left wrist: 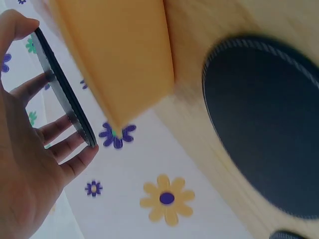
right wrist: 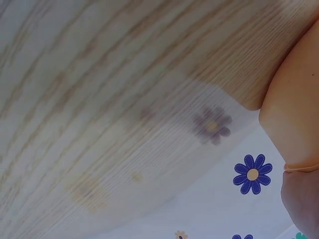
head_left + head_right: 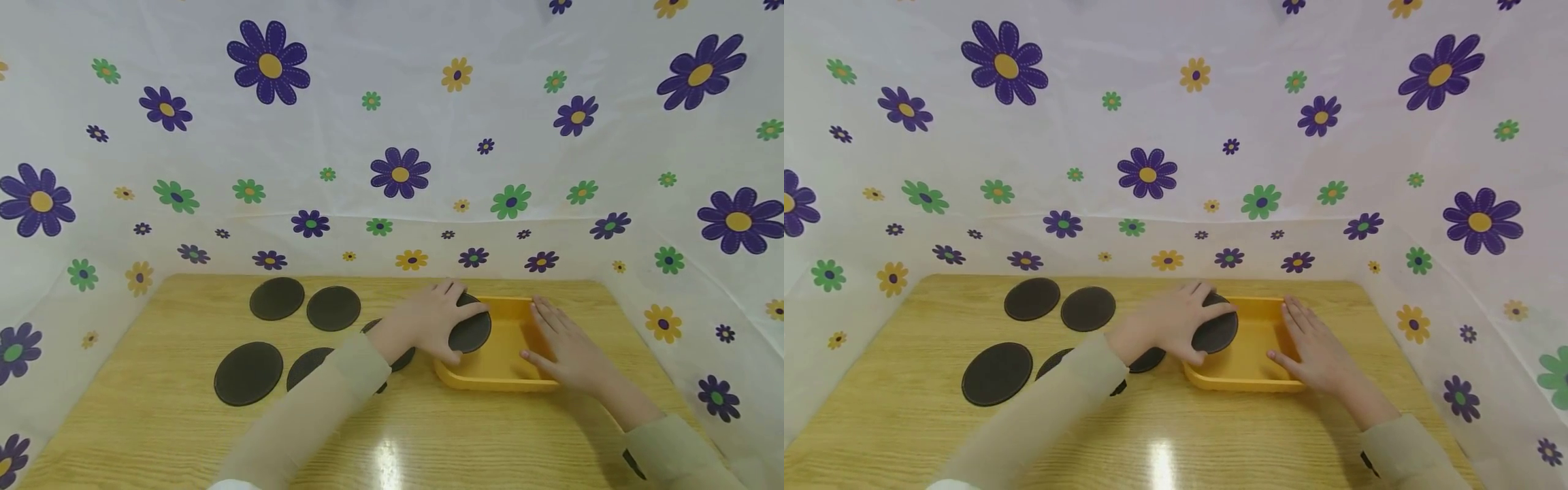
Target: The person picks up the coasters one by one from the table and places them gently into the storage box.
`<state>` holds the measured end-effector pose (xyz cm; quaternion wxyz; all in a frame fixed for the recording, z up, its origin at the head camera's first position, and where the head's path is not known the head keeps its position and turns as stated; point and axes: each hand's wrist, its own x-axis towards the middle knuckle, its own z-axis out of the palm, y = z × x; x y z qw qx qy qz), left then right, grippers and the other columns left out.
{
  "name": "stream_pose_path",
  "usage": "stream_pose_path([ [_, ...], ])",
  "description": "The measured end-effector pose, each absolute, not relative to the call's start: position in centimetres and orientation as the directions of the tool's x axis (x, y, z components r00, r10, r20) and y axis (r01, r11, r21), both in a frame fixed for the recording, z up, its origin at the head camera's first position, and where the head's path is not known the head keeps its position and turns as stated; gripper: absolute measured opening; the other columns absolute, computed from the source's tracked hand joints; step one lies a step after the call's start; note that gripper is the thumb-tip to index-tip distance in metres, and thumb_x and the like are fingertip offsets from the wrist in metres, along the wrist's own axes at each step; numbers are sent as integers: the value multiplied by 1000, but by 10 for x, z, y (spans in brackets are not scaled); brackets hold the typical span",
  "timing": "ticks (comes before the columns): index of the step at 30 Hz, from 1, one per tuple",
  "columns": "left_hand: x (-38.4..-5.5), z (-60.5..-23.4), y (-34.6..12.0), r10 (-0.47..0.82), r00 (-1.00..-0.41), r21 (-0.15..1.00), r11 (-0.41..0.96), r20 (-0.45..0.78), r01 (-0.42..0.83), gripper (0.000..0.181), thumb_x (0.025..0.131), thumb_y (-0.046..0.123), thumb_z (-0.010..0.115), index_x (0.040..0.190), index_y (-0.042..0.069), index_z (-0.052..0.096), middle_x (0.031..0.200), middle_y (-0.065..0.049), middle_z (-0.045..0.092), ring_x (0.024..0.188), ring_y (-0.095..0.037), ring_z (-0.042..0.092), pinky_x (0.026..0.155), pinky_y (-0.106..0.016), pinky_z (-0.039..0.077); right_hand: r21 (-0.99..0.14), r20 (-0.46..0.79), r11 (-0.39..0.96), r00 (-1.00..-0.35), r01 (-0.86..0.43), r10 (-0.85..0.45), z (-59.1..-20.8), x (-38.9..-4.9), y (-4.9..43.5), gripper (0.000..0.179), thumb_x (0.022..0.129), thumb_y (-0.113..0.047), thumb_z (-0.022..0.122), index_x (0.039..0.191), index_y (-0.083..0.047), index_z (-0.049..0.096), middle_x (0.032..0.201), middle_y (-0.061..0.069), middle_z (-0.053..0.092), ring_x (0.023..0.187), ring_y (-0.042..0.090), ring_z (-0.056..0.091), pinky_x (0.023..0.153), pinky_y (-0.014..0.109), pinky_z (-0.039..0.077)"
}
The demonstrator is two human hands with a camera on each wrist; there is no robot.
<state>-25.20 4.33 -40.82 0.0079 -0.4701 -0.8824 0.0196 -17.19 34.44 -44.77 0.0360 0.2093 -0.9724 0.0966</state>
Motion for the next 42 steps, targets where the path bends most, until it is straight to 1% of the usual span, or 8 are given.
stream_pose_path([
  [4, -249, -415, 57, 843, -537, -54, 535, -22, 843, 95, 81, 66, 74, 164, 39, 37, 162, -13, 40, 144, -28, 45, 119, -42, 44, -176, 114, 892, -909, -416, -401, -448, -172, 345, 91, 105, -48, 59, 165, 9, 21, 173, 30, 19, 161, 48, 20, 131, 25, -11],
  [8, -245, -421, 67, 844, -535, -65, 532, -43, 844, 92, 83, 65, 73, 164, 41, 37, 161, -12, 41, 144, -27, 45, 119, -42, 43, -162, 139, 888, -901, -431, -411, -450, -172, 346, 90, 105, -47, 59, 165, 9, 22, 173, 30, 20, 162, 46, 20, 128, 20, -14],
  [9, -244, -421, 68, 841, -538, -65, 535, -49, 842, 92, 83, 65, 73, 164, 41, 37, 161, -12, 41, 144, -27, 45, 119, -42, 43, -162, 139, 888, -901, -431, -412, -450, -172, 346, 90, 105, -47, 60, 165, 9, 22, 173, 30, 20, 162, 46, 20, 126, 18, -15],
  [13, -241, -425, 74, 831, -552, -58, 549, -71, 834, 92, 85, 65, 73, 165, 42, 34, 164, -12, 39, 147, -28, 43, 121, -42, 43, -165, 131, 888, -902, -428, -411, -450, -172, 346, 90, 106, -47, 59, 165, 9, 20, 175, 28, 17, 162, 46, 19, 128, 20, -14],
  [21, -240, -432, 78, 801, -580, -60, 578, -148, 814, 88, 90, 64, 73, 165, 41, 34, 165, -7, 38, 149, -25, 40, 124, -39, 39, -170, 116, 893, -908, -417, -403, -449, -172, 344, 90, 105, -48, 59, 164, 10, 23, 173, 32, 20, 162, 46, 20, 125, 17, -16],
  [26, -240, -436, 78, 797, -583, -72, 579, -157, 812, 84, 91, 62, 72, 164, 40, 38, 163, -6, 41, 146, -23, 43, 123, -39, 39, -170, 111, 896, -911, -410, -396, -447, -172, 344, 91, 105, -49, 58, 164, 11, 23, 173, 32, 20, 162, 47, 20, 129, 23, -13],
  [33, -240, -436, 78, 799, -581, -68, 579, -155, 813, 82, 93, 59, 72, 164, 37, 39, 164, -5, 42, 148, -21, 43, 124, -39, 39, -161, 118, 897, -910, -413, -398, -447, -172, 344, 91, 105, -49, 59, 163, 12, 24, 172, 33, 22, 161, 48, 21, 125, 17, -16],
  [42, -240, -431, 68, 816, -567, -48, 565, -116, 824, 80, 94, 58, 71, 164, 33, 40, 165, -6, 42, 150, -23, 43, 126, -42, 36, -161, 109, 896, -910, -413, -400, -447, -172, 344, 92, 105, -50, 58, 164, 10, 22, 173, 32, 20, 162, 47, 19, 130, 24, -12],
])
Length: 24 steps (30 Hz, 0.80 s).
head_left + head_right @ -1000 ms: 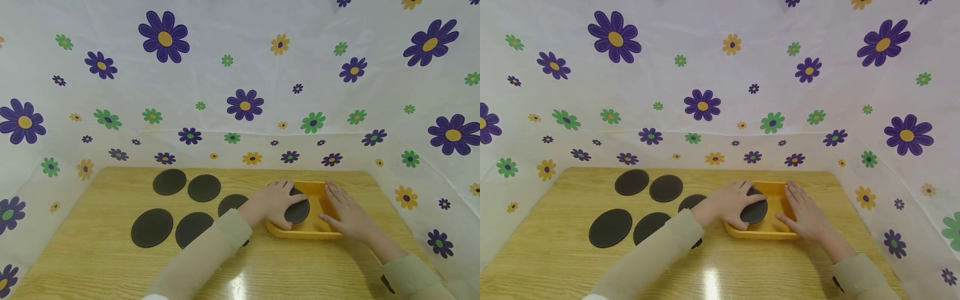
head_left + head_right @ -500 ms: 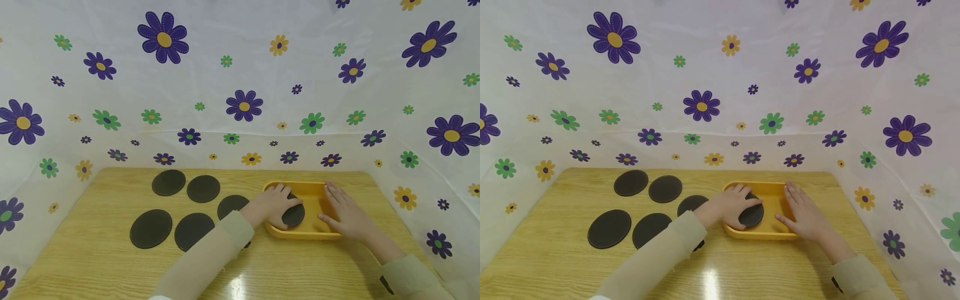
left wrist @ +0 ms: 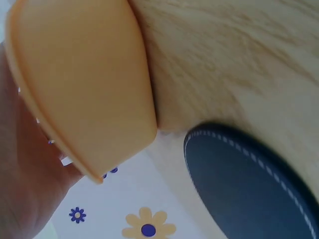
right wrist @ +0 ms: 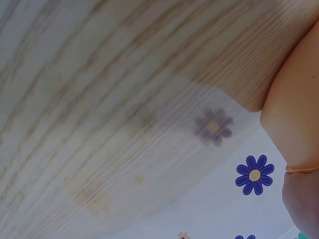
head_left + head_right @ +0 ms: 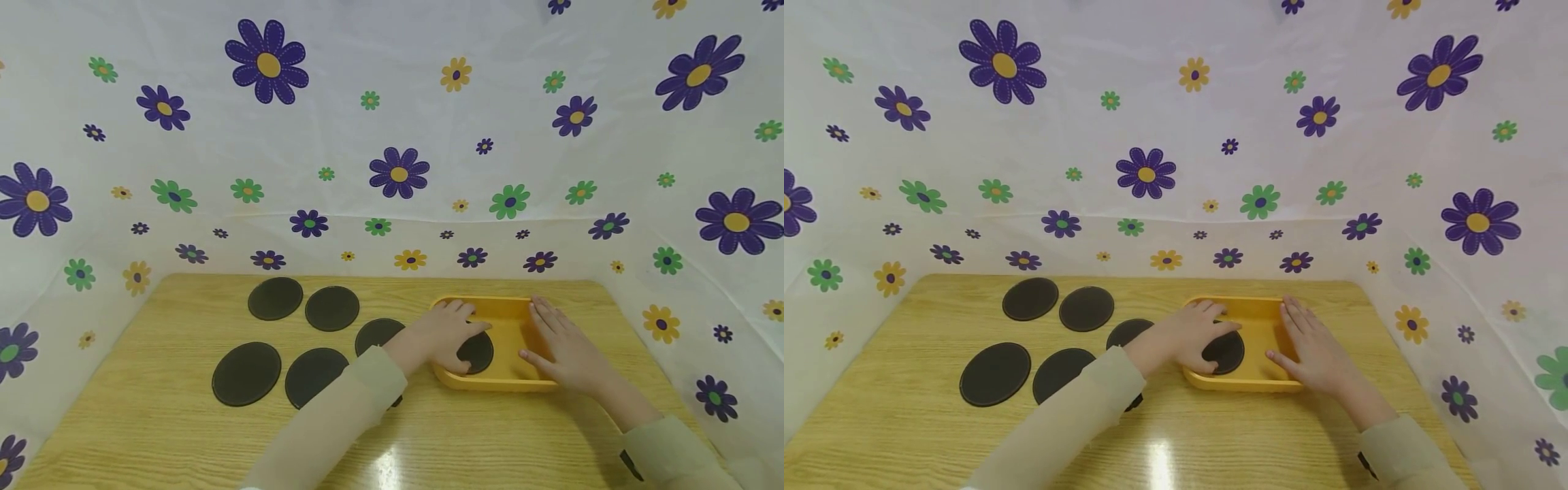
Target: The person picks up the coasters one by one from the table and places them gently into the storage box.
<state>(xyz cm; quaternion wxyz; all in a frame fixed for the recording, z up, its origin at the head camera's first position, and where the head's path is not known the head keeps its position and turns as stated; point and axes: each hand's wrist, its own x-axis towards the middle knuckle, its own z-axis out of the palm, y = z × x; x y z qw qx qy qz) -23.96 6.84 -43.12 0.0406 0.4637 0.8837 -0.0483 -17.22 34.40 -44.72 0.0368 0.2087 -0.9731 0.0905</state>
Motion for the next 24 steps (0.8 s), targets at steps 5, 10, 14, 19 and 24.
stream_pose_path([
  [5, -238, -425, 56, 820, -564, -47, 563, -96, 825, 78, 96, 56, 69, 164, 32, 40, 167, -6, 40, 153, -26, 40, 126, -48, 35, -161, 121, 894, -907, -419, -404, -447, -172, 345, 91, 105, -49, 58, 164, 11, 22, 172, 32, 21, 162, 46, 19, 129, 23, -13],
  [10, -235, -417, 38, 824, -562, -78, 558, -64, 826, 78, 95, 56, 67, 164, 32, 40, 166, -8, 41, 151, -27, 42, 122, -49, 39, -148, 143, 891, -901, -430, -410, -450, -172, 345, 89, 105, -46, 59, 163, 11, 23, 172, 32, 22, 161, 47, 21, 124, 14, -16],
  [14, -234, -412, 22, 827, -562, -71, 558, -34, 827, 78, 94, 54, 68, 164, 30, 41, 165, -9, 42, 150, -28, 43, 121, -50, 40, -149, 151, 889, -898, -433, -413, -452, -172, 346, 89, 105, -46, 59, 164, 11, 23, 172, 32, 22, 161, 47, 21, 123, 13, -17],
  [19, -233, -408, 5, 822, -570, -49, 569, -4, 821, 80, 91, 51, 72, 162, 30, 44, 165, -10, 42, 150, -30, 43, 121, -54, 40, -166, 126, 892, -906, -421, -404, -451, -172, 347, 90, 105, -47, 58, 164, 10, 22, 173, 31, 20, 162, 47, 19, 129, 21, -13],
  [24, -232, -406, -13, 814, -581, -40, 581, 6, 813, 80, 91, 50, 74, 162, 28, 45, 164, -12, 42, 150, -33, 43, 120, -57, 40, -176, 106, 894, -911, -412, -399, -450, -172, 347, 91, 105, -48, 58, 165, 10, 20, 173, 31, 19, 162, 46, 18, 132, 27, -10],
])
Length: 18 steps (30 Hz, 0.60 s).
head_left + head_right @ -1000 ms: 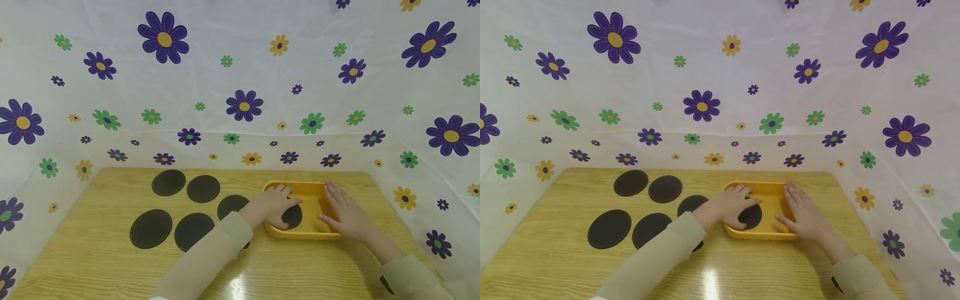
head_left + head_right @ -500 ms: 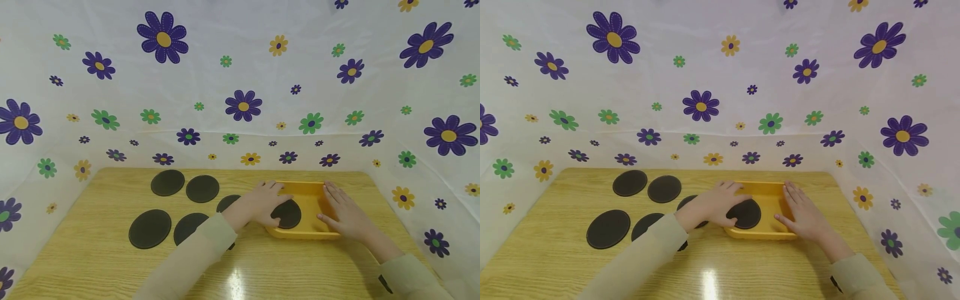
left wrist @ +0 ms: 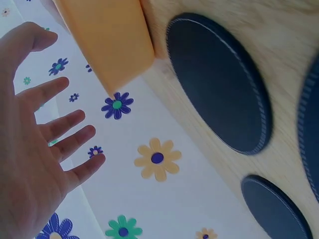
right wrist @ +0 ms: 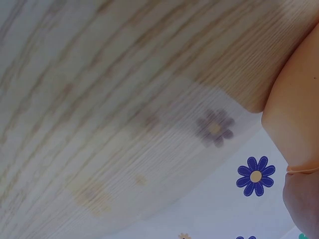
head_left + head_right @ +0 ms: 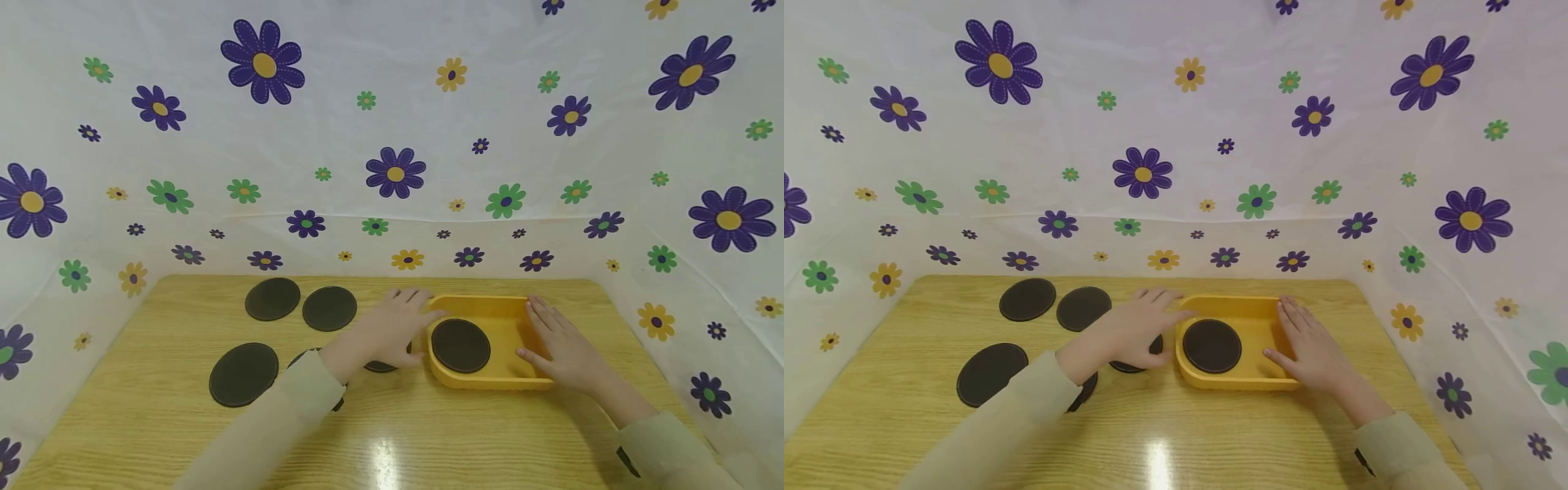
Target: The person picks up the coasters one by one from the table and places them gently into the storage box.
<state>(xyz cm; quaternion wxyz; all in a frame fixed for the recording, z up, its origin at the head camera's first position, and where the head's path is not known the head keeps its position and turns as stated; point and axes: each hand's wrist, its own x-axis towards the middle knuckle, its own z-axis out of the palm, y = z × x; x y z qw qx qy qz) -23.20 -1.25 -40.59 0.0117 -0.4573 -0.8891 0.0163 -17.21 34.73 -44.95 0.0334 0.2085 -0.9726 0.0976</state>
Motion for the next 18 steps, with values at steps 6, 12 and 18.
stream_pose_path([
  [6, -231, -411, -32, 794, -608, -42, 607, 9, 793, 79, 90, 48, 74, 161, 28, 46, 163, -12, 44, 151, -33, 43, 122, -60, 37, -178, 97, 896, -913, -407, -396, -449, -173, 347, 91, 106, -49, 57, 165, 10, 21, 174, 30, 16, 163, 47, 17, 132, 29, -9],
  [12, -234, -423, -46, 775, -632, -112, 628, 1, 770, 80, 90, 55, 74, 160, 27, 47, 164, -12, 44, 150, -33, 45, 120, -57, 41, -178, 107, 893, -910, -413, -400, -450, -174, 348, 90, 106, -48, 58, 164, 10, 21, 174, 30, 16, 162, 47, 18, 132, 29, -9],
  [18, -236, -438, -52, 770, -637, -128, 630, -23, 766, 81, 89, 60, 73, 159, 28, 47, 163, -12, 44, 148, -32, 46, 115, -55, 45, -170, 107, 893, -909, -417, -404, -450, -173, 348, 90, 106, -48, 57, 164, 11, 21, 173, 32, 18, 162, 48, 18, 129, 22, -13],
])
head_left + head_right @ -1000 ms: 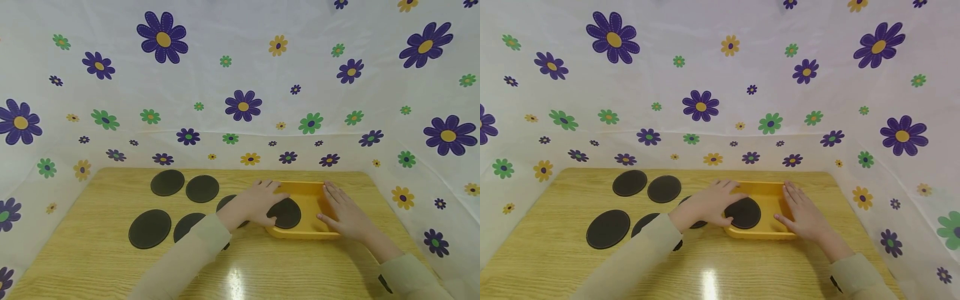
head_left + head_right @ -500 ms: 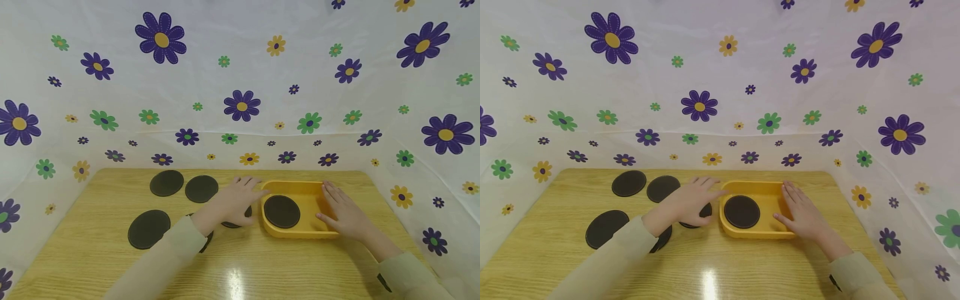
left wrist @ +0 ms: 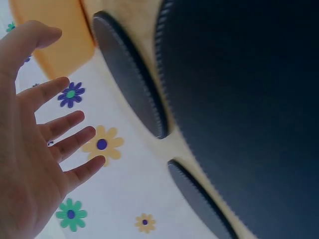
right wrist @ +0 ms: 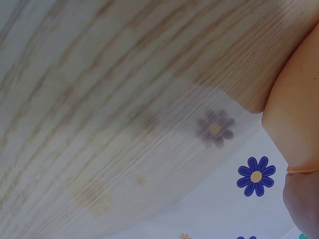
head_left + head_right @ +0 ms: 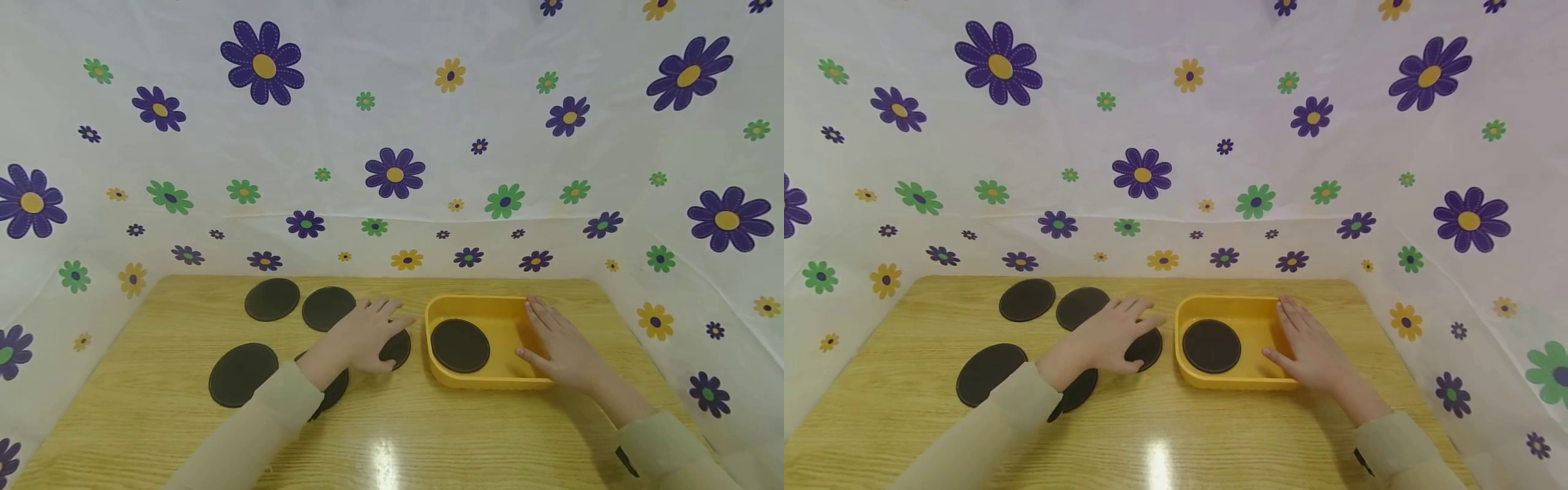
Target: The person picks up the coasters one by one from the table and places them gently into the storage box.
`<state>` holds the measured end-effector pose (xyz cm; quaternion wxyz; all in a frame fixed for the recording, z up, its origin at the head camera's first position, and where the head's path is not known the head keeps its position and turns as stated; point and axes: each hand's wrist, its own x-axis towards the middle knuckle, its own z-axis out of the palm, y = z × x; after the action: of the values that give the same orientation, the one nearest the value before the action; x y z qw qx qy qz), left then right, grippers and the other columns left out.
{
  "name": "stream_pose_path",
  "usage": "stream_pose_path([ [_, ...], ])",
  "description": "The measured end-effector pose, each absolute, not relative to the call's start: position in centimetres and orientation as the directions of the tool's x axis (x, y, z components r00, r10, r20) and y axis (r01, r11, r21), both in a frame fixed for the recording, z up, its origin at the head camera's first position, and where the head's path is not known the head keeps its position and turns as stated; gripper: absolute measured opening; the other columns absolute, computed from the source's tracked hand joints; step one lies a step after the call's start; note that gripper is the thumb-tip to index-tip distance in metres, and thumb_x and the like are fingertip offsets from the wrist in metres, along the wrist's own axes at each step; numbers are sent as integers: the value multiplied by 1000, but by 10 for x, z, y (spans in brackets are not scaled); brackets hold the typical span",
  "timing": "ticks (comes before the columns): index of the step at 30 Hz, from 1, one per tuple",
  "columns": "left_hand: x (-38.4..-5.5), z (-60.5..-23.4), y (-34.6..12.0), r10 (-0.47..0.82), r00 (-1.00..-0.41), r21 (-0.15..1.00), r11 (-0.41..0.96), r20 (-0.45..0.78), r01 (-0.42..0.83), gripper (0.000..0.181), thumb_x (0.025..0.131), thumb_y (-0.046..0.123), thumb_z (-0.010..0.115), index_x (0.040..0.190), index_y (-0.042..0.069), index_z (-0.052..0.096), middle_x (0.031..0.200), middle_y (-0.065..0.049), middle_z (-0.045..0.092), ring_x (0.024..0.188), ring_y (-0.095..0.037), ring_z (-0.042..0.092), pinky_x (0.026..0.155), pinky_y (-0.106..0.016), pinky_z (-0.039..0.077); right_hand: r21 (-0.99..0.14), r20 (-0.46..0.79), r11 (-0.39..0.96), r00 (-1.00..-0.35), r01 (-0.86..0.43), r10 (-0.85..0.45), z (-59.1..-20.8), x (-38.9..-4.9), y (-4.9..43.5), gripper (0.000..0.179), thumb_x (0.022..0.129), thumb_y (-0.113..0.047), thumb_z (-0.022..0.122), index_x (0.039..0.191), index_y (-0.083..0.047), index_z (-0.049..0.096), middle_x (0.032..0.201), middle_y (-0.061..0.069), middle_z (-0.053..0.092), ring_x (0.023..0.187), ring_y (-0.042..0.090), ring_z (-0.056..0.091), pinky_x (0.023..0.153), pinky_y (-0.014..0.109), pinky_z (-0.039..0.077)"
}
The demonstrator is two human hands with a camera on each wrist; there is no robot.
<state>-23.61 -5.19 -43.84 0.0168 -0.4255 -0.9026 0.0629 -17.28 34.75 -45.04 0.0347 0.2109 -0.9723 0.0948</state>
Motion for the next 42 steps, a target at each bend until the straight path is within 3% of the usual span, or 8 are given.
stream_pose_path([
  [5, -237, -448, -51, 750, -657, -69, 654, -72, 753, 81, 88, 58, 75, 159, 28, 49, 164, -13, 42, 149, -34, 45, 116, -56, 44, -174, 105, 894, -910, -413, -400, -448, -171, 346, 90, 106, -47, 58, 164, 11, 22, 172, 33, 19, 161, 49, 18, 129, 22, -13],
  [12, -237, -455, -48, 747, -654, -61, 652, -118, 756, 78, 86, 59, 74, 154, 28, 54, 157, -12, 48, 145, -33, 47, 110, -54, 47, -170, 103, 894, -910, -415, -403, -448, -171, 347, 90, 106, -47, 57, 164, 11, 22, 173, 32, 18, 162, 47, 18, 129, 22, -13],
  [23, -238, -458, -47, 714, -680, 9, 691, -167, 723, 81, 84, 51, 76, 158, 30, 49, 156, -10, 48, 142, -31, 48, 104, -55, 50, -174, 103, 895, -911, -411, -399, -449, -171, 346, 90, 106, -47, 57, 164, 11, 22, 173, 31, 17, 162, 47, 18, 130, 24, -12],
  [42, -242, -460, -45, 711, -681, -56, 683, -174, 728, 85, 79, 53, 77, 156, 31, 48, 153, -11, 47, 140, -31, 46, 103, -55, 51, -179, 106, 891, -908, -418, -405, -448, -170, 346, 90, 106, -47, 58, 164, 12, 22, 174, 31, 15, 163, 47, 17, 129, 23, -13],
])
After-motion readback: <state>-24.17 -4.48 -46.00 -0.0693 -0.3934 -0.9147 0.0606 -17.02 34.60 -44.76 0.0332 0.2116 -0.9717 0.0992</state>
